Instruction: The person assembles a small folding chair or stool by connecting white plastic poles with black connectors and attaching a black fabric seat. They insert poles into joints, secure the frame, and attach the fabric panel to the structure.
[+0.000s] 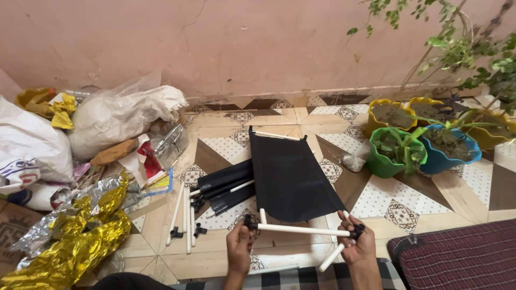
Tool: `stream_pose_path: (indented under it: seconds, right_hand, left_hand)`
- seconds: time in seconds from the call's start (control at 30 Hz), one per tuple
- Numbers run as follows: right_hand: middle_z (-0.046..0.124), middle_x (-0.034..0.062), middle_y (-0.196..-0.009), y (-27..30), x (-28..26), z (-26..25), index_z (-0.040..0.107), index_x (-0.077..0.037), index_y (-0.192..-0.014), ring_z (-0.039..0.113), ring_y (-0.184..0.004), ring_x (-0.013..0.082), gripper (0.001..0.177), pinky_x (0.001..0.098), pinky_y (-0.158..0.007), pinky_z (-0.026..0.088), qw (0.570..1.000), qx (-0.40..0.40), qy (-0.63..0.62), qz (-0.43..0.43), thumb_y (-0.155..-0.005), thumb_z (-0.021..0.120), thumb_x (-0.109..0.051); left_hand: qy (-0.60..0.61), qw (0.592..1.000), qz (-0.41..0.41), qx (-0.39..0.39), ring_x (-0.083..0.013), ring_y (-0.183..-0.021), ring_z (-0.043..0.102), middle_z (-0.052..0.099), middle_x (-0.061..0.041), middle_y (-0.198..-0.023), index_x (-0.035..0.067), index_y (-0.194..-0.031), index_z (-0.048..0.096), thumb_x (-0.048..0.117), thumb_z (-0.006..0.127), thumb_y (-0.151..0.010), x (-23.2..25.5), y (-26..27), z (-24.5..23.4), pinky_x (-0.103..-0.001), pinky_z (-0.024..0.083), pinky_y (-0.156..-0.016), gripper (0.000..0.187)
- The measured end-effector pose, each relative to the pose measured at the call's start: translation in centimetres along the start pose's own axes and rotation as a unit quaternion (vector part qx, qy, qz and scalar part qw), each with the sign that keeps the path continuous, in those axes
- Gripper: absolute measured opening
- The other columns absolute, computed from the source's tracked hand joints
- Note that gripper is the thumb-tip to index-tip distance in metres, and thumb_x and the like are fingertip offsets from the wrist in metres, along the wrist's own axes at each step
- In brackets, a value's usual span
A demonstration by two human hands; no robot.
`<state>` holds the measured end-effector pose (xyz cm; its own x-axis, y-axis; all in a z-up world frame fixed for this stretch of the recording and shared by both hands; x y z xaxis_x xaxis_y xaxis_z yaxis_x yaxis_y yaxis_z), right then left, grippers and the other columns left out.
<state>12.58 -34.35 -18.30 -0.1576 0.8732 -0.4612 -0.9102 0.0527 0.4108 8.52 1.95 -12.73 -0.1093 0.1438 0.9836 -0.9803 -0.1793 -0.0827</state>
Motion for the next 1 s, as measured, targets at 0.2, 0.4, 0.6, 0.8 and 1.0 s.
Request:
stream_pose_path:
  seconds: [0.2,0.4,0.6,0.8,1.0]
  right_hand:
    - [0.046,-0.0023,-0.061,-0.3,-0.3,0.1,0.054,0.014,-0.119,0.029,-0.041,0.0076,0.038,0.0218,-0.030,0.021,1.000,-0.021,-0.014,0.017,-0.098,0.054,-0.019]
    - [0.047,-0.0019,-0.062,-1.1,0.7,-0.3,0.054,0.012,-0.118,0.030,-0.042,0.0082,0.038,0.0218,-0.031,0.023,0.999,-0.029,-0.032,0.018,-0.098,0.053,-0.019]
    - [0.046,-0.0031,-0.060,-1.1,1.2,-0.8,0.056,0.013,-0.117,0.029,-0.042,0.0083,0.037,0.0225,-0.030,0.022,0.998,-0.025,-0.054,0.016,-0.099,0.053,-0.020]
    - [0.046,-0.0033,-0.061,-1.2,1.2,-0.7,0.056,0.013,-0.117,0.027,-0.041,0.0074,0.036,0.0218,-0.031,0.021,0.999,-0.015,-0.039,0.004,-0.099,0.053,-0.019]
    - [0.046,-0.0043,-0.060,-0.6,0.5,-0.7,0.057,0.012,-0.117,0.027,-0.040,0.0068,0.035,0.0217,-0.030,0.020,1.000,0.005,-0.015,-0.019,-0.100,0.053,-0.019]
  left_hand:
    - [0.331,0.853,-0.193,-0.354,-0.0067,-0.047,0.029,0.038,0.006,-0.060,0.011,-0.079,0.048,0.046,0.052,-0.108,-1.6,0.4,0.7,-0.025,0.024,-0.042,0.045]
    - [0.043,0.999,0.004,0.014,-0.0112,-0.050,0.045,0.054,0.001,-0.062,0.005,-0.091,0.064,0.045,0.042,-0.103,-2.1,-0.1,-0.7,-0.025,0.036,-0.043,0.047]
    - [-0.241,0.919,0.214,0.229,-0.0208,-0.065,0.066,0.063,-0.006,-0.073,0.001,-0.102,0.059,0.037,0.036,-0.111,3.4,3.9,1.1,-0.034,0.050,-0.055,0.044]
    - [-0.134,0.953,0.192,0.194,-0.0164,-0.063,0.060,0.062,-0.003,-0.075,0.000,-0.109,0.062,0.037,0.038,-0.111,3.8,2.9,0.8,-0.030,0.045,-0.054,0.044]
    - [0.244,0.955,-0.152,-0.068,-0.0064,-0.043,0.034,0.043,0.005,-0.057,0.010,-0.090,0.059,0.039,0.042,-0.107,-2.2,-0.4,0.4,-0.023,0.027,-0.037,0.038]
Point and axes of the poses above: each hand's wrist, its own y-axis away from the middle knuckle, its own z-axis out of the palm, x = y × z, the point moved 8 cm from there along -y, towards the middle knuckle
